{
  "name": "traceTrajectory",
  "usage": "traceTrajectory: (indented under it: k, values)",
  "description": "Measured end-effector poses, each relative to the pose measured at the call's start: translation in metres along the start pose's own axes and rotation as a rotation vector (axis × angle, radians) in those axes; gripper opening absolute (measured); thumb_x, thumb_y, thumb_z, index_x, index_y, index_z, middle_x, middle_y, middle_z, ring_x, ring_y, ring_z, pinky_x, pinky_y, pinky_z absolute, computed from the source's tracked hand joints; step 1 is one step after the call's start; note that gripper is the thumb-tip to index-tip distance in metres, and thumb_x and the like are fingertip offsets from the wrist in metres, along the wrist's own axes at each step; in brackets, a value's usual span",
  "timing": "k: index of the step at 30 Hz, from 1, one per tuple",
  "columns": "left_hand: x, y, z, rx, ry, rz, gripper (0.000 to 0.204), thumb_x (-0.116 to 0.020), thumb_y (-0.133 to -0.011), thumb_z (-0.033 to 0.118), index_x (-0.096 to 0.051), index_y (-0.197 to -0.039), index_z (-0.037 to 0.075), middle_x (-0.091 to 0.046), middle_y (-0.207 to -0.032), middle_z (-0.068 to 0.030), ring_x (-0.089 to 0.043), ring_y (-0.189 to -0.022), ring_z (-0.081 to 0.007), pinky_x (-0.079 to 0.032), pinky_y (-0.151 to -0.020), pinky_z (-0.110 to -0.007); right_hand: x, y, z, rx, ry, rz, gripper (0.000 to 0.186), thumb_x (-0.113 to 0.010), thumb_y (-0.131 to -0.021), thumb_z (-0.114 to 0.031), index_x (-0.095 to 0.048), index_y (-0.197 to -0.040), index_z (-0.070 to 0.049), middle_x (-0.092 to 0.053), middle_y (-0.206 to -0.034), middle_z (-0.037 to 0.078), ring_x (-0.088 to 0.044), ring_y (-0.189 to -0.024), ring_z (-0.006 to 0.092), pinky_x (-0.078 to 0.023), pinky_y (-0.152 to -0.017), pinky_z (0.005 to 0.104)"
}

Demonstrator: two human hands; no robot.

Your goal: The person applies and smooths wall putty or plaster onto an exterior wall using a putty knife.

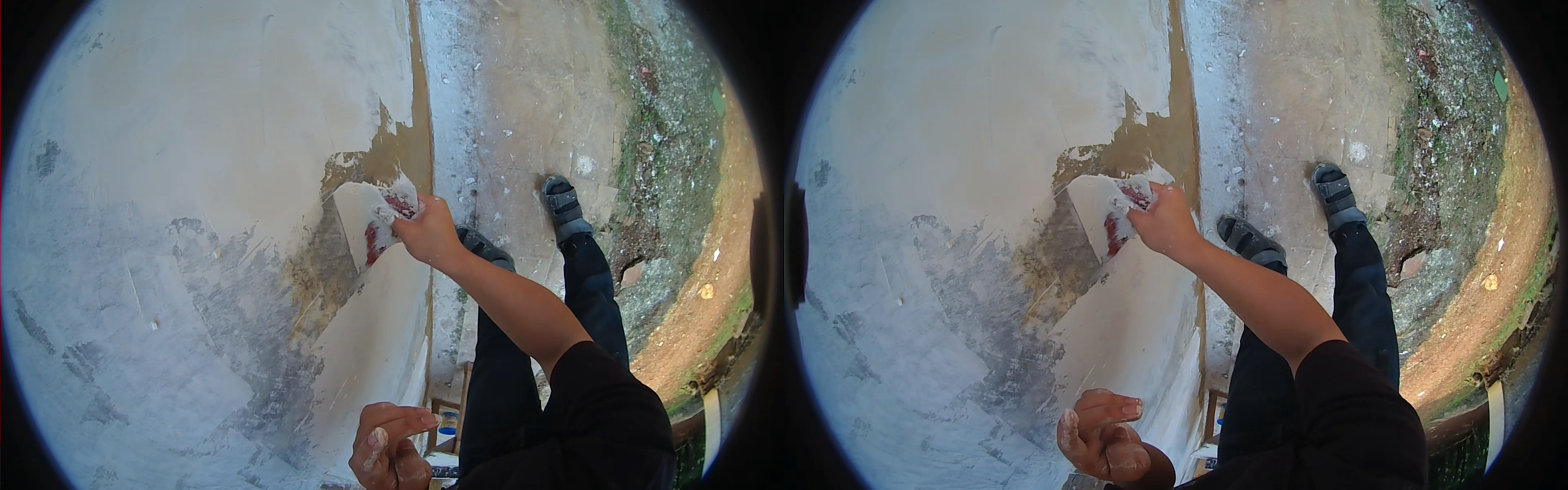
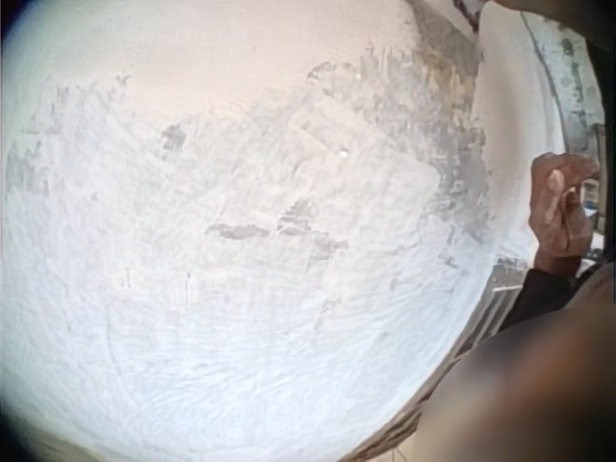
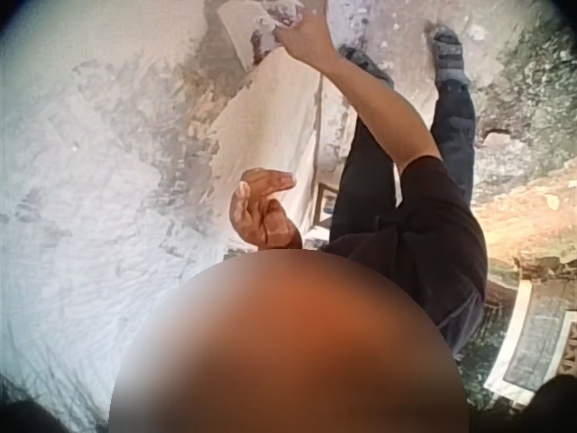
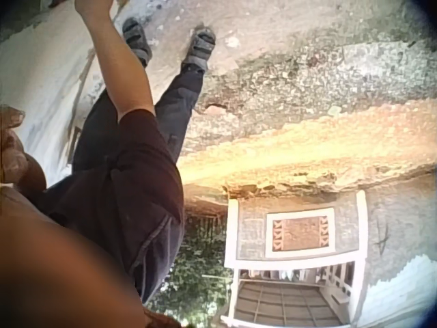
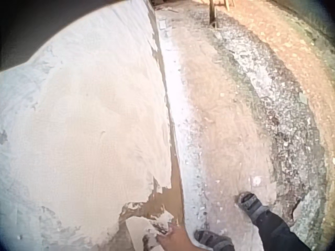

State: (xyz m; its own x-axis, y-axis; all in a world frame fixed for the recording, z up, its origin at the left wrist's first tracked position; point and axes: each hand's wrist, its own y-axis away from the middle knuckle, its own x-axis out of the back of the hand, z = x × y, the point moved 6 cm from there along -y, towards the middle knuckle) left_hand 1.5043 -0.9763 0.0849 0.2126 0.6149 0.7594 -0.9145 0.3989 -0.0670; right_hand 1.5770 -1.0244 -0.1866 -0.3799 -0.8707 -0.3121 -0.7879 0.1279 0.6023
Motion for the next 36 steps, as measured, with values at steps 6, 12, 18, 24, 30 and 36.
traceTrajectory:
  k: [6, 12, 18, 24, 30, 36]
  values:
    - [0.001, 0.007, 0.0, -0.005, 0.027, -0.005, 0.055, -0.036, -0.077, 0.007, -0.032, -0.131, -0.003, -0.061, -0.066, -0.013, -0.056, -0.052, -0.019, -0.044, -0.05, -0.029, 0.04, -0.015, 0.028, 0.006, 0.042, 0.127, 0.017, -0.057, -0.073, -0.006, -0.062, -0.087, 0.002, -0.062, -0.064, 0.012, -0.057, -0.051, 0.0154, -0.046, -0.052, 0.0299]
    - [0.02, 0.002, 0.016, -0.06, -0.012, -0.006, 0.062, -0.033, -0.069, 0.003, -0.033, -0.131, -0.003, -0.06, -0.065, -0.0129, -0.056, -0.052, -0.0191, -0.045, -0.051, -0.029, -0.034, 0.056, -0.074, 0.422, 0.361, 0.098, 0.013, -0.061, -0.067, -0.005, -0.055, -0.076, 0.001, -0.057, -0.07, 0.017, -0.057, -0.062, 0.0342, -0.046, -0.057, 0.0385]
    - [0.037, 0.008, 0.024, -0.092, -0.019, 0.031, 0.055, -0.035, -0.077, 0.009, -0.033, -0.131, -0.002, -0.06, -0.065, -0.0126, -0.056, -0.051, -0.0189, -0.046, -0.051, -0.029, -0.05, 0.13, -0.137, 0.513, 0.18, -0.122, 0.02, -0.06, -0.066, -0.002, -0.058, -0.086, 0.002, -0.059, -0.073, 0.016, -0.059, -0.063, 0.0304, -0.047, -0.058, 0.0364]
    - [0.02, 0.01, 0.011, -0.032, 0.004, 0.043, 0.052, -0.034, -0.079, 0.01, -0.035, -0.129, -0.002, -0.06, -0.065, -0.0127, -0.056, -0.051, -0.0198, -0.046, -0.051, -0.03, -0.023, 0.063, -0.044, 0.032, -0.233, -0.188, 0.022, -0.059, -0.073, -0.001, -0.063, -0.094, 0.003, -0.066, -0.081, 0.008, -0.06, -0.074, 0.01, -0.048, -0.067, 0.0259]
    - [0.0, 0.015, 0.006, 0.08, 0.08, 0.014, 0.057, -0.032, -0.075, 0.003, -0.033, -0.131, -0.003, -0.061, -0.073, -0.0168, -0.057, -0.056, -0.0232, -0.048, -0.055, -0.033, 0.029, -0.04, 0.037, 0.116, 0.076, 0.19, 0.02, -0.058, -0.071, -0.006, -0.063, -0.089, 0.002, -0.064, -0.069, 0.013, -0.059, -0.057, 0.0159, -0.047, -0.056, 0.0315]
    - [0.007, 0.007, 0.012, 0.085, 0.139, 0.031, 0.06, -0.032, -0.073, -0.002, -0.032, -0.133, -0.003, -0.062, -0.077, -0.0188, -0.057, -0.059, -0.0248, -0.049, -0.057, -0.034, 0.039, -0.015, 0.016, 0.032, 0.123, 0.233, 0.018, -0.058, -0.07, -0.007, -0.063, -0.085, 0.003, -0.062, -0.064, 0.016, -0.059, -0.055, 0.0241, -0.046, -0.054, 0.035]
